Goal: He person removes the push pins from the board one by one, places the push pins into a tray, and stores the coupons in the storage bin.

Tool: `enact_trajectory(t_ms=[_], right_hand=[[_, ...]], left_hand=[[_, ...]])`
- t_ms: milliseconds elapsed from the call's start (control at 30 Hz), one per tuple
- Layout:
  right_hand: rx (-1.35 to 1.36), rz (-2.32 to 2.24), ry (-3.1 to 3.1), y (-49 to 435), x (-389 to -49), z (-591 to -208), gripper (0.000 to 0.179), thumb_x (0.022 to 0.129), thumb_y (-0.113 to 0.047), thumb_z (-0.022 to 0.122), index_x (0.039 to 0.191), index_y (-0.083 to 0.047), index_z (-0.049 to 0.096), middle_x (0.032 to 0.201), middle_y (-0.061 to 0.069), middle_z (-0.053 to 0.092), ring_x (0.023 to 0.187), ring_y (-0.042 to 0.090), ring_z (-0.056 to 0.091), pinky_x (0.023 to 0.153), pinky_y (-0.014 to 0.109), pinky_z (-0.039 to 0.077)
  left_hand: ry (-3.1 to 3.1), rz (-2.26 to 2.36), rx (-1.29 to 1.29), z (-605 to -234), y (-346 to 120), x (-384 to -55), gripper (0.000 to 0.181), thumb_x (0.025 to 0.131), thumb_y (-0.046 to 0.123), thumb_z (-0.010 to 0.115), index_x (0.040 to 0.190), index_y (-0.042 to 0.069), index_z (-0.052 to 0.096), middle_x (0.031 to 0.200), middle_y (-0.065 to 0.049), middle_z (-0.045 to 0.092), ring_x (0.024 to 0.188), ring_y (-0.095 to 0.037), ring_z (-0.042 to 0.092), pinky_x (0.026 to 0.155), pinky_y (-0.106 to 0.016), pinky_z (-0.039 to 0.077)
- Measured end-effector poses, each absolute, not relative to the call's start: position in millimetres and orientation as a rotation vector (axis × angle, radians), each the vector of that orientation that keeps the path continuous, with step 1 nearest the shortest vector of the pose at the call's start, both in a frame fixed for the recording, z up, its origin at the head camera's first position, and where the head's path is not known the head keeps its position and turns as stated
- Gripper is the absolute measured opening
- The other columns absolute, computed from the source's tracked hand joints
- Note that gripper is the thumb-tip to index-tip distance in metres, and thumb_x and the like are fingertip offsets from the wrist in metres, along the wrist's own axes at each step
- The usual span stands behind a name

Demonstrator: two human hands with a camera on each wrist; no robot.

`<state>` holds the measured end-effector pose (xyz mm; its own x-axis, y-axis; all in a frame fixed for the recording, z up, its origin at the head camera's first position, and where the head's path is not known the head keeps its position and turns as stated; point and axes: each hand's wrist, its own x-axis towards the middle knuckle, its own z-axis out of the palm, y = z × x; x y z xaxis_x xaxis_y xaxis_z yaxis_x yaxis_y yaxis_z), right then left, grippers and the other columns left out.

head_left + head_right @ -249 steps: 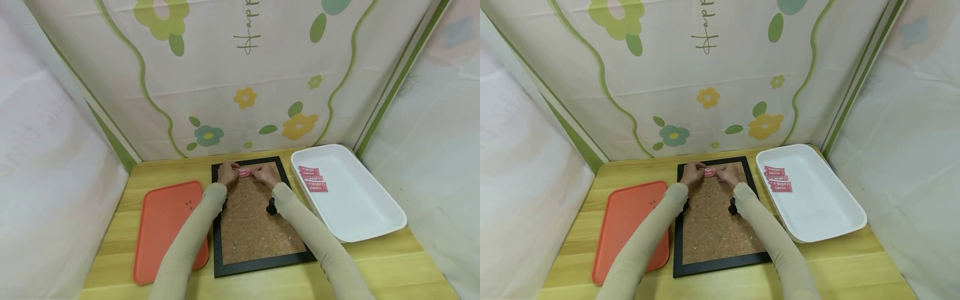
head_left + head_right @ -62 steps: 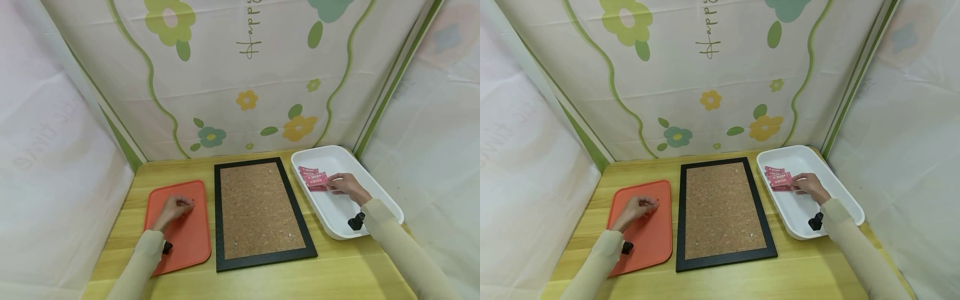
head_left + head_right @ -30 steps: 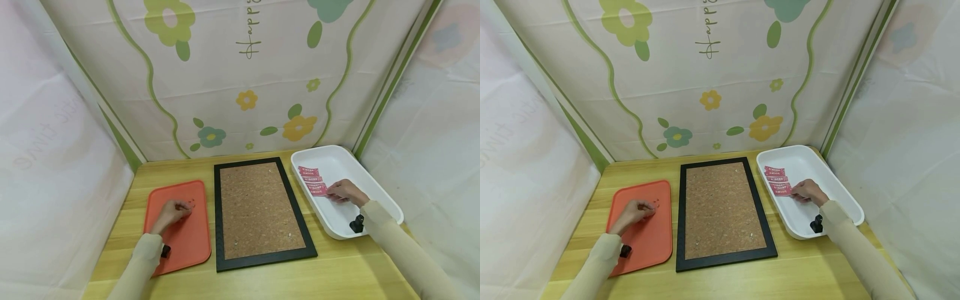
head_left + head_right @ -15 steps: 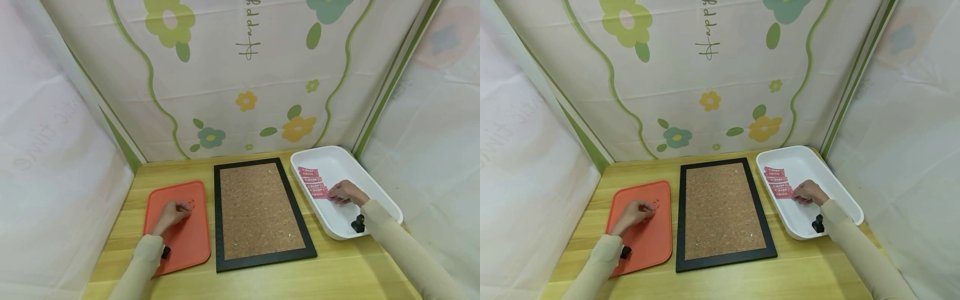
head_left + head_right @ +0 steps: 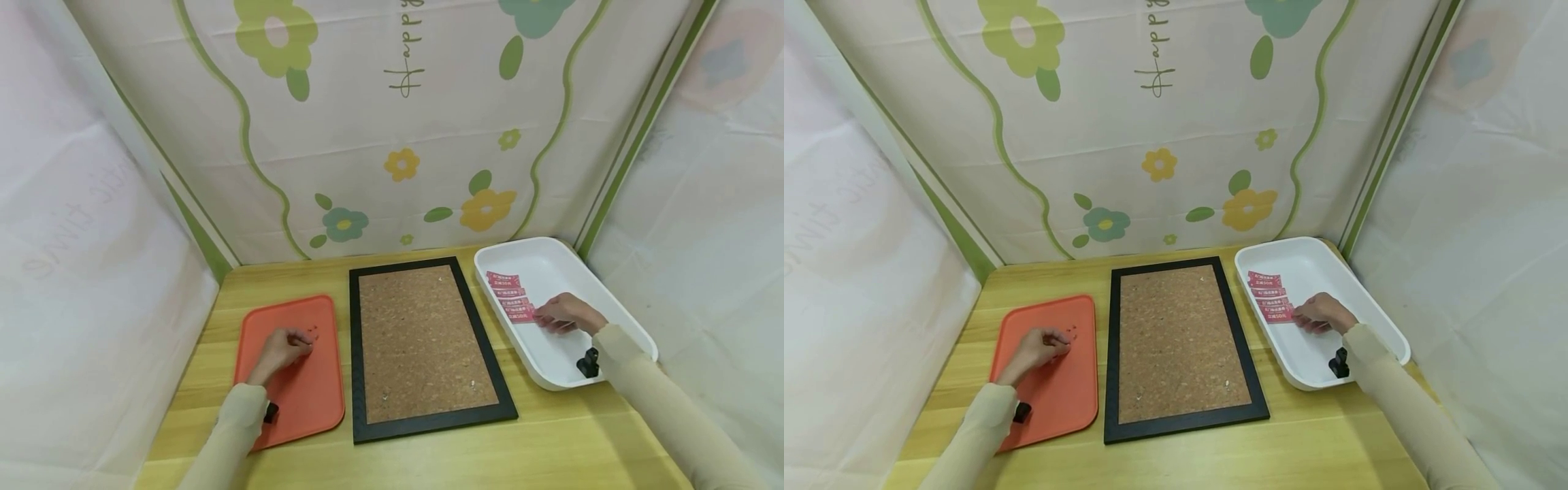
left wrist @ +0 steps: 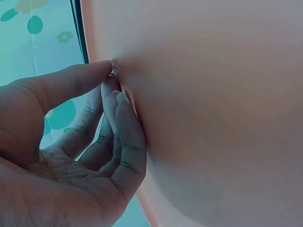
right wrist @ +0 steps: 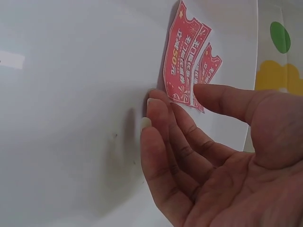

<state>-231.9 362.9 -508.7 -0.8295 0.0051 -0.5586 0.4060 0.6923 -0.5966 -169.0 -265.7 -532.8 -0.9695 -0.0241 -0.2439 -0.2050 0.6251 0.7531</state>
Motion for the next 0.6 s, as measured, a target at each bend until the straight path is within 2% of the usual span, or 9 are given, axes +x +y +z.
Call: enact_trajectory(t_ms=[400,600], right_hand=[[0.297,-0.985,2.361,369.6,-230.1,-503.0,0.048,0.106,-0.031,0.058,0.13,0.011,0.059,0.099,0.011,0.078,0.083,0.016,0.07,0.075,0.031,0.06],[0.26,-1.003,2.385,370.3,-229.0,-494.7,0.055,0.106,-0.033,0.058,0.136,0.013,0.054,0.112,0.02,0.076,0.087,0.017,0.071,0.076,0.033,0.06]], left_hand=[[2.629,1.276,-0.184,-534.7,-268.6,-167.2,0.012,0.096,0.009,0.074,0.105,0.001,0.074,0.096,-0.015,0.076,0.079,-0.02,0.069,0.066,-0.033,0.056],[2.61,1.3,-0.17,-531.2,-270.4,-166.7,0.016,0.095,0.009,0.075,0.107,-0.001,0.073,0.097,-0.017,0.076,0.077,-0.023,0.069,0.064,-0.034,0.056]])
